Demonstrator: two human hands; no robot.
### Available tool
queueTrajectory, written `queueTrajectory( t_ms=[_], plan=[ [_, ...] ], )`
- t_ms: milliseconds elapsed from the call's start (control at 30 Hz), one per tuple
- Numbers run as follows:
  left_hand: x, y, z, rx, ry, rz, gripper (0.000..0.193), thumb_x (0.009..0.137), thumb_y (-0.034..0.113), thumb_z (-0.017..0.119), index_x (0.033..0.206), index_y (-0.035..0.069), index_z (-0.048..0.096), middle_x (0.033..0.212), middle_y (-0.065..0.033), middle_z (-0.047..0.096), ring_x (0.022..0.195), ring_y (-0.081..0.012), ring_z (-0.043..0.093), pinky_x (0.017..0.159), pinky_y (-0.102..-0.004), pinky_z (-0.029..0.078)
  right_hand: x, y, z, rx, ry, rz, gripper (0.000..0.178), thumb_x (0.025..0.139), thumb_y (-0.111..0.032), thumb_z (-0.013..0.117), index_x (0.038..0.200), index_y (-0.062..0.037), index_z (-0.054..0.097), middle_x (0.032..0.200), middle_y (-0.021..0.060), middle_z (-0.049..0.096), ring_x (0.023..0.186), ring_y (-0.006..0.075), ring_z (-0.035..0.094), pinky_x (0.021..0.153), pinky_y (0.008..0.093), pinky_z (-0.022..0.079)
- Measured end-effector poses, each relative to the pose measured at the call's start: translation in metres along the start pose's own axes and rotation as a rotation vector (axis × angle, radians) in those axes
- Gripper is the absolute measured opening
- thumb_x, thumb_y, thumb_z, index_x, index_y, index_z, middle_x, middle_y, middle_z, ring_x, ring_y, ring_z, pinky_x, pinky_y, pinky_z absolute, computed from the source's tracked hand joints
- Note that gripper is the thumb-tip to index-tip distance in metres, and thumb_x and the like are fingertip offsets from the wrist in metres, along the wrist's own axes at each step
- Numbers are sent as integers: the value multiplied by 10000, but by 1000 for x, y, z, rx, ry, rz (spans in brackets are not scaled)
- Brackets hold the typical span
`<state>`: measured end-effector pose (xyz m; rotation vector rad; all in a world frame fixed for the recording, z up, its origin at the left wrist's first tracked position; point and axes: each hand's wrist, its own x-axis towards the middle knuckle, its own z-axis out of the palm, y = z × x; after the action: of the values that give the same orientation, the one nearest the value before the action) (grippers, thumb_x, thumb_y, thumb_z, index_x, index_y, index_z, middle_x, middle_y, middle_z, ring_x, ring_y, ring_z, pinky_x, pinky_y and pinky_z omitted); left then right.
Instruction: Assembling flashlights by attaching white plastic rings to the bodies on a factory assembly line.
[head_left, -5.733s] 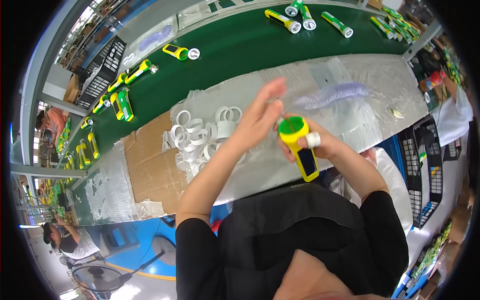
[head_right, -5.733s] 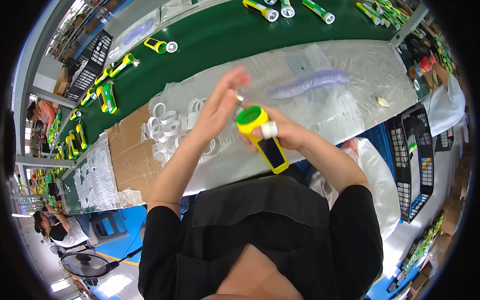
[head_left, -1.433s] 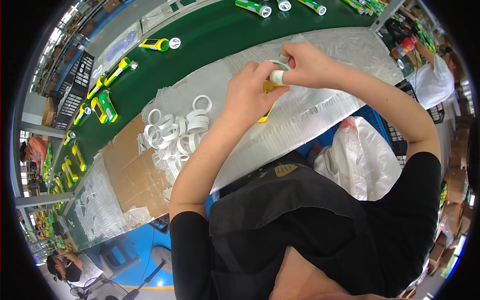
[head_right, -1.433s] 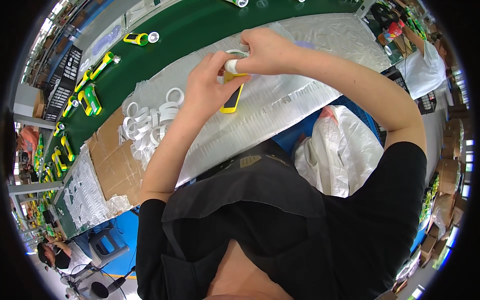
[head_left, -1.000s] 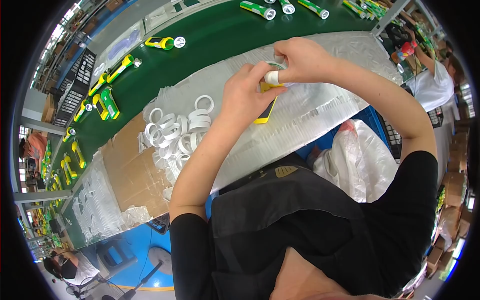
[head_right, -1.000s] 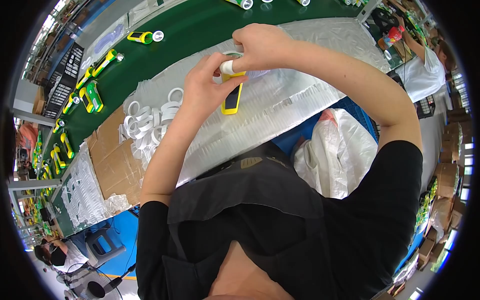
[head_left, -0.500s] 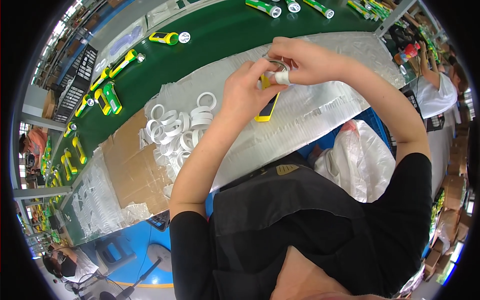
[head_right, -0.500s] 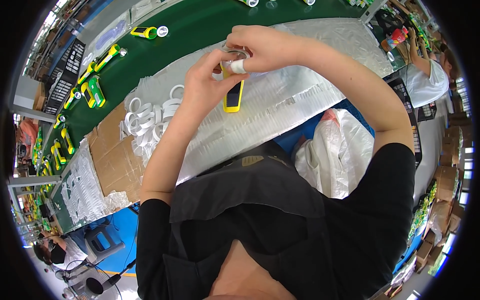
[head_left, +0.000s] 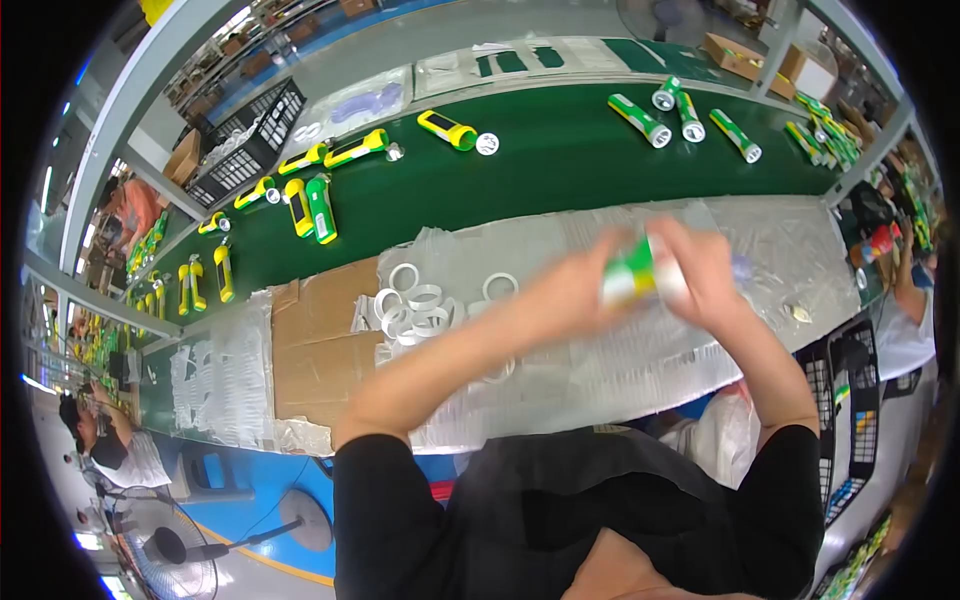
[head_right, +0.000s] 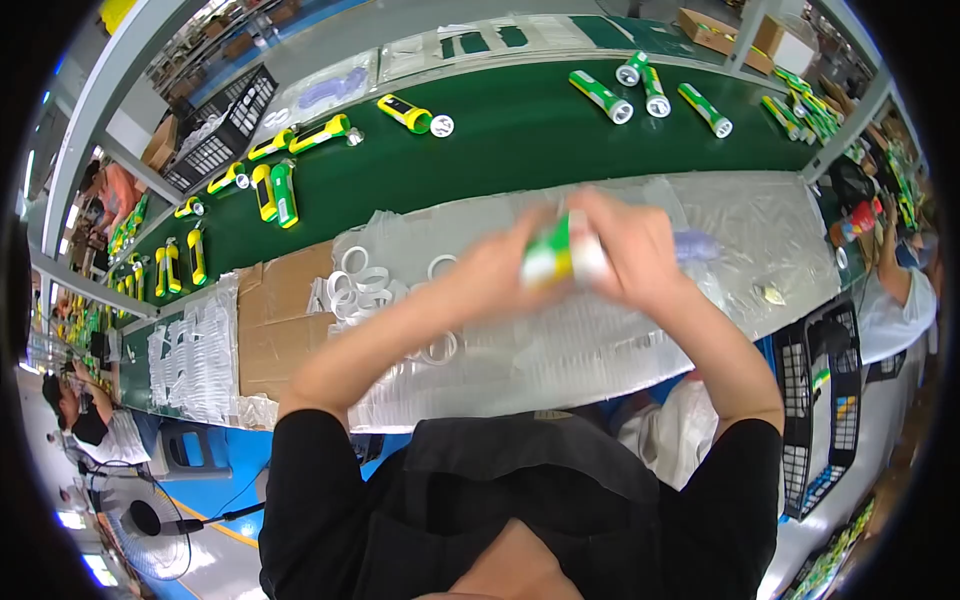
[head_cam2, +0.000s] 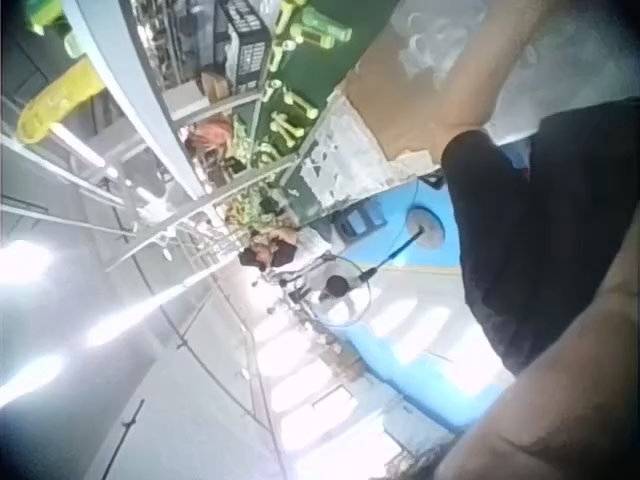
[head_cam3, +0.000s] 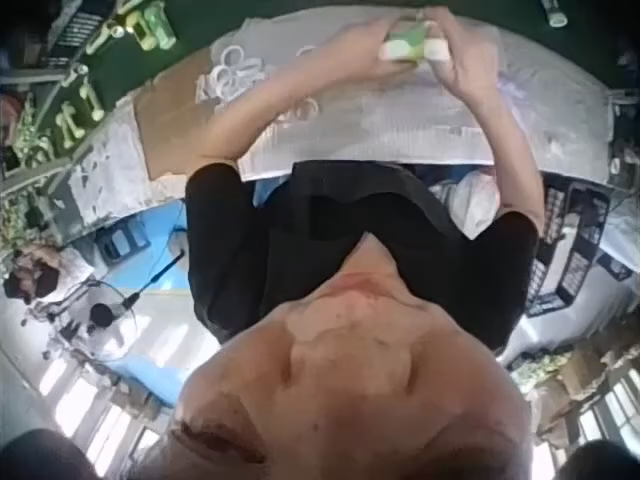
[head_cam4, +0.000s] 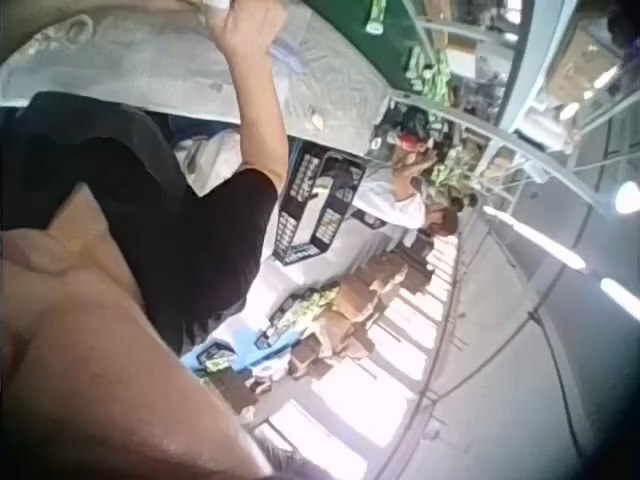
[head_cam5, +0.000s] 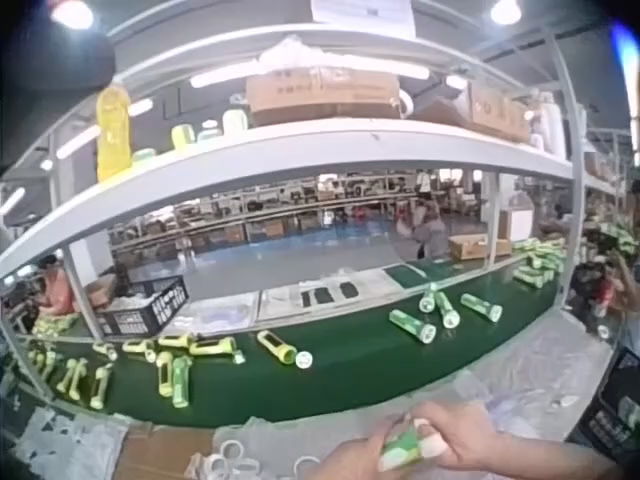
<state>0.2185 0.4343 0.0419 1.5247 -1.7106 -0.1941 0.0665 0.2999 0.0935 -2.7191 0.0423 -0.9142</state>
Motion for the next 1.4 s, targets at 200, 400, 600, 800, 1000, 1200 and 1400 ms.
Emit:
queueTrajectory(
  t_ms=[200,400,600,800,1000,1200,1400],
  plan=[
    [69,-106,-39,282,-18,-147,749,751,443,787,1317,96,440,1120,-219,632,1020,-401,616,850,-459,504,55,104,106,39,109,408,324,990,-344,435,1083,-67,576,912,243,638,855,425,633,720,448,488],
    [94,-252,-113,736,286,-601,655,920,620,476,1452,256,358,880,-221,671,782,-401,662,642,-458,542,93,217,130,-4,393,699,411,959,-381,544,1164,-25,541,991,201,675,865,409,657,749,469,516],
    [100,-298,-129,324,90,-936,692,919,719,320,1316,208,564,1069,-149,681,825,-306,682,677,-399,551,89,223,142,-534,175,419,455,846,-273,685,1223,-68,534,1258,162,550,1104,370,564,914,466,473],
    [94,-179,-113,-342,-170,-562,761,936,736,221,1185,150,639,1149,-72,595,885,-185,617,726,-308,545,106,129,93,-91,56,-13,644,733,-176,787,1303,-76,506,1335,156,511,1232,354,487,1026,422,424],
    [58,-60,-80,-503,-525,-93,323,945,327,597,1198,127,611,1159,-25,578,973,-165,598,818,-287,516,79,50,48,446,-661,212,802,653,-72,719,1397,-50,418,1200,170,606,1138,356,567,938,397,483],
    [-9,-23,-38,-520,-348,-252,586,751,66,798,1277,122,547,1168,-49,585,1017,-128,584,846,-284,499,14,16,48,347,-560,284,853,622,-145,717,1396,0,388,1222,214,605,1109,364,604,954,400,465],
    [-60,-16,-29,-729,-29,-450,414,835,96,720,1223,81,577,1021,-69,647,937,-125,614,827,-271,487,-28,-32,38,325,-377,389,764,764,-329,766,1378,-41,414,1159,216,624,1092,373,610,913,407,480]
  ],
)
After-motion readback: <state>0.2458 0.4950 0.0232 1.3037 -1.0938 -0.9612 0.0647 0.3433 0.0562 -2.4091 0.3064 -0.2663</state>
